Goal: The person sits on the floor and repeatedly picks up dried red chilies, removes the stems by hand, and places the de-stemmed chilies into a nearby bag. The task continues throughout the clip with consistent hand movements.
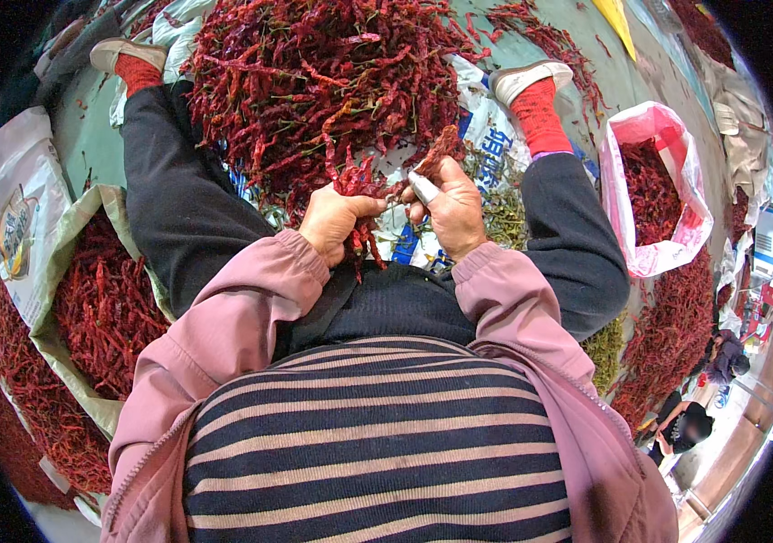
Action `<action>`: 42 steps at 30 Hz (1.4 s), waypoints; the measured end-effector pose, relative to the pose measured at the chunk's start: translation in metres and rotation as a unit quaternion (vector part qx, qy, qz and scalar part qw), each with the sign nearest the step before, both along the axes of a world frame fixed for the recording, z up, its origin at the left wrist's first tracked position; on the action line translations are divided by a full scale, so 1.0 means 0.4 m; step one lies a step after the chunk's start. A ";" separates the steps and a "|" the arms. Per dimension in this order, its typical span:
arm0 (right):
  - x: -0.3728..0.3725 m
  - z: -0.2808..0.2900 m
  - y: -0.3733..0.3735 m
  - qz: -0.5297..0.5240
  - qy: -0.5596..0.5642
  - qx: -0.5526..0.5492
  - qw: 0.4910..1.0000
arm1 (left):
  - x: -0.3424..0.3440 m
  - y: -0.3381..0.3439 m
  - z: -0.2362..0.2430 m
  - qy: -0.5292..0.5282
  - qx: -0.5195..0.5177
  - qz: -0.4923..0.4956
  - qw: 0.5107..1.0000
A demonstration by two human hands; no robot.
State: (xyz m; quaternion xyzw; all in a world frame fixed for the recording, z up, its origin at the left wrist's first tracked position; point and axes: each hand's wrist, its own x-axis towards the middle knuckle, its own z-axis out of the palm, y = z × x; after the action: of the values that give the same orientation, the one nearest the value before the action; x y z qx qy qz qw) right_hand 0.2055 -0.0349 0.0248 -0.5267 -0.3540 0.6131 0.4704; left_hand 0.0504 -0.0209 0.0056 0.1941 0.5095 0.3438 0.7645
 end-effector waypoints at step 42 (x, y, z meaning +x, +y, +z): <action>0.870 0.112 -0.004 -0.407 0.212 0.034 0.888 | 0.010 0.015 -0.006 0.144 0.148 -0.150 0.967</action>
State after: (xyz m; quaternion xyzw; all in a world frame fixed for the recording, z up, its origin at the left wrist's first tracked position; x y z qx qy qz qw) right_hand 0.5536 -0.0366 0.0696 -0.4658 -0.0206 0.4523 0.7603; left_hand 0.0545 -0.0148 0.0032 0.4267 0.5230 0.2649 0.6887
